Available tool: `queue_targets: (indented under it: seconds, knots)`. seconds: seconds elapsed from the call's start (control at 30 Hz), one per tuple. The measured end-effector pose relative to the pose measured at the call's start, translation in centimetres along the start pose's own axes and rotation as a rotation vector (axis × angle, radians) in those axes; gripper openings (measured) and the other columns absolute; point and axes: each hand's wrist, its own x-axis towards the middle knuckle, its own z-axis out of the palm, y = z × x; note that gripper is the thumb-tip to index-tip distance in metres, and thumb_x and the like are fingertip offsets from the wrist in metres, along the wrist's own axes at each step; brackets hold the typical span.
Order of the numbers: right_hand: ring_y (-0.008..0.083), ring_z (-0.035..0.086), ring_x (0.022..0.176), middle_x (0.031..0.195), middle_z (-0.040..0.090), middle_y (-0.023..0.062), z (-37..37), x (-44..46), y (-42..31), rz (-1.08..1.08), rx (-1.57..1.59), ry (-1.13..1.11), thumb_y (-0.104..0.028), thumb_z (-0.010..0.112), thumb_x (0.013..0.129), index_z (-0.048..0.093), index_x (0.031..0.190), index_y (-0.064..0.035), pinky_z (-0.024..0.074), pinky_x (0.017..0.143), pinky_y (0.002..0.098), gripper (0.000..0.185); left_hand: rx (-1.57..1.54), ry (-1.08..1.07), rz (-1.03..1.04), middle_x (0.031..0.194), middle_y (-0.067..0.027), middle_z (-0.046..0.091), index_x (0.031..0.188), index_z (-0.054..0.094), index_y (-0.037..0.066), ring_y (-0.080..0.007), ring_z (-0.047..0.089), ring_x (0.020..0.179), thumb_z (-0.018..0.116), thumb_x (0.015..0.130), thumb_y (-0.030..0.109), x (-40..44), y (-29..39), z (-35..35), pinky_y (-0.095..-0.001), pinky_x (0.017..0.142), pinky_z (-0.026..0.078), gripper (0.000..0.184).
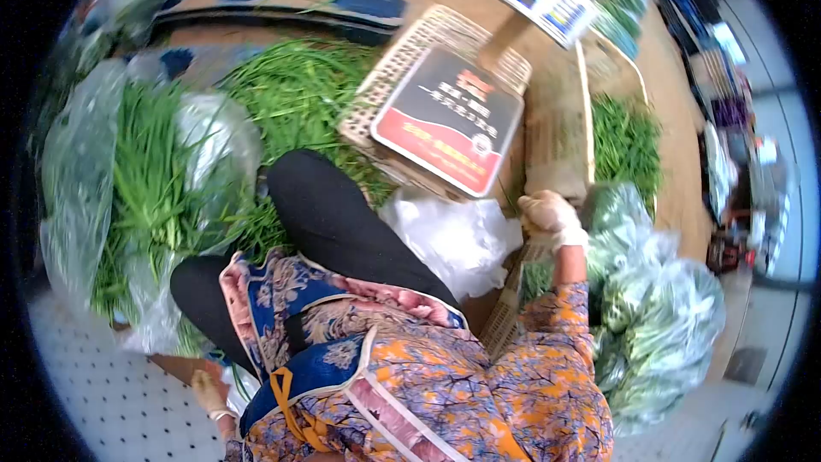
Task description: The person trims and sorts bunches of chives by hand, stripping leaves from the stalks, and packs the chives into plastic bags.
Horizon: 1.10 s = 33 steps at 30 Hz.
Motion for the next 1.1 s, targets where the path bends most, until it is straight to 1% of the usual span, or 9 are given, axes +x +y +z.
queue_targets:
  seconds: [0.23, 0.43, 0.57, 0.63, 0.7, 0.77, 0.83, 1.03, 1.1]
  knots:
    - [0.0246, 0.059, 0.073, 0.080, 0.061, 0.0142, 16.3, 14.6, 18.8, 0.006, 0.011, 0.002, -0.014, 0.050, 0.077, 0.063, 0.091, -0.0064, 0.0465, 0.065, 0.0355, 0.021, -0.269, 0.177, 0.606, 0.124, -0.0137, 0.049, 0.121, 0.049, -0.003, -0.0232, 0.048, 0.112, 0.050, 0.090, 0.009, 1.1, 28.3, 1.6, -0.0321, 0.098, 0.036, 0.033]
    - [0.0281, 0.051, 0.102, 0.107, 0.055, 0.0163, 29.5, 14.4, 16.8, 0.067, 0.002, -0.214, -0.014, 0.048, 0.079, 0.060, 0.105, -0.0077, 0.0417, 0.084, 0.0343, 0.029, -0.330, -0.318, 1.049, 0.118, -0.0109, 0.055, 0.112, 0.058, 0.004, -0.0222, 0.050, 0.111, 0.054, 0.087, 0.008, -4.9, 43.3, 12.4, -0.0328, 0.098, 0.036, 0.026]
    - [0.0294, 0.047, 0.116, 0.120, 0.053, 0.0159, 34.5, 17.1, 20.5, 0.012, -0.137, 0.113, -0.013, 0.046, 0.080, 0.058, 0.113, -0.0096, 0.0385, 0.095, 0.0336, 0.035, -0.311, -0.761, 1.149, 0.111, -0.0088, 0.058, 0.107, 0.061, 0.003, -0.0217, 0.055, 0.103, 0.055, 0.086, 0.007, -10.1, 49.5, 18.2, -0.0327, 0.092, 0.041, 0.022]
    - [0.0283, 0.048, 0.116, 0.119, 0.055, 0.0128, 37.6, 21.1, 25.2, -0.027, -0.403, 0.546, -0.011, 0.044, 0.081, 0.059, 0.114, -0.0121, 0.0371, 0.098, 0.0334, 0.035, -0.384, -1.115, 0.859, 0.110, -0.0091, 0.058, 0.111, 0.057, 0.001, -0.0190, 0.057, 0.099, 0.056, 0.085, 0.007, -11.3, 49.2, 21.8, -0.0290, 0.088, 0.044, 0.026]
    - [0.0277, 0.051, 0.113, 0.120, 0.055, 0.0130, 30.3, 15.3, 19.6, -0.012, -0.474, 0.361, -0.011, 0.046, 0.081, 0.059, 0.113, -0.0130, 0.0392, 0.096, 0.0349, 0.034, -0.464, -1.438, 0.349, 0.109, -0.0110, 0.058, 0.115, 0.052, -0.002, -0.0166, 0.058, 0.097, 0.055, 0.086, 0.007, -10.6, 47.5, 25.5, -0.0256, 0.086, 0.045, 0.031]
    - [0.0270, 0.053, 0.111, 0.119, 0.056, 0.0130, 26.8, 13.0, 17.3, 0.007, -0.538, 0.116, -0.012, 0.049, 0.080, 0.060, 0.111, -0.0130, 0.0413, 0.094, 0.0356, 0.033, -0.360, -1.368, 0.452, 0.108, -0.0123, 0.058, 0.119, 0.049, -0.003, -0.0165, 0.058, 0.097, 0.052, 0.089, 0.010, -10.3, 48.0, 26.3, -0.0256, 0.085, 0.045, 0.033]
    - [0.0259, 0.056, 0.108, 0.116, 0.058, 0.0127, 28.3, 14.5, 19.4, 0.044, -0.623, -0.347, -0.015, 0.053, 0.079, 0.062, 0.107, -0.0115, 0.0445, 0.090, 0.0354, 0.030, -0.548, -1.447, 0.201, 0.106, -0.0109, 0.060, 0.120, 0.048, -0.003, -0.0184, 0.058, 0.099, 0.053, 0.090, 0.017, -9.7, 48.9, 26.2, -0.0285, 0.086, 0.046, 0.036]
    - [0.0264, 0.058, 0.103, 0.108, 0.062, 0.0112, 29.5, 12.5, 18.4, -0.051, -0.551, -0.247, -0.015, 0.055, 0.077, 0.066, 0.096, -0.0100, 0.0469, 0.085, 0.0362, 0.022, -0.613, -1.494, 0.117, 0.106, -0.0129, 0.060, 0.120, 0.046, -0.003, -0.0202, 0.059, 0.098, 0.049, 0.092, 0.022, -9.3, 49.3, 26.4, -0.0294, 0.086, 0.048, 0.037]
    - [0.0293, 0.061, 0.092, 0.086, 0.065, 0.0135, 27.9, 11.2, 17.1, -0.151, -0.370, 0.111, -0.015, 0.055, 0.078, 0.067, 0.084, -0.0061, 0.0481, 0.081, 0.0377, 0.016, -0.606, -1.500, 0.125, 0.106, -0.0132, 0.060, 0.120, 0.046, -0.003, -0.0203, 0.060, 0.098, 0.048, 0.092, 0.022, -9.2, 49.2, 26.4, -0.0293, 0.086, 0.048, 0.037]
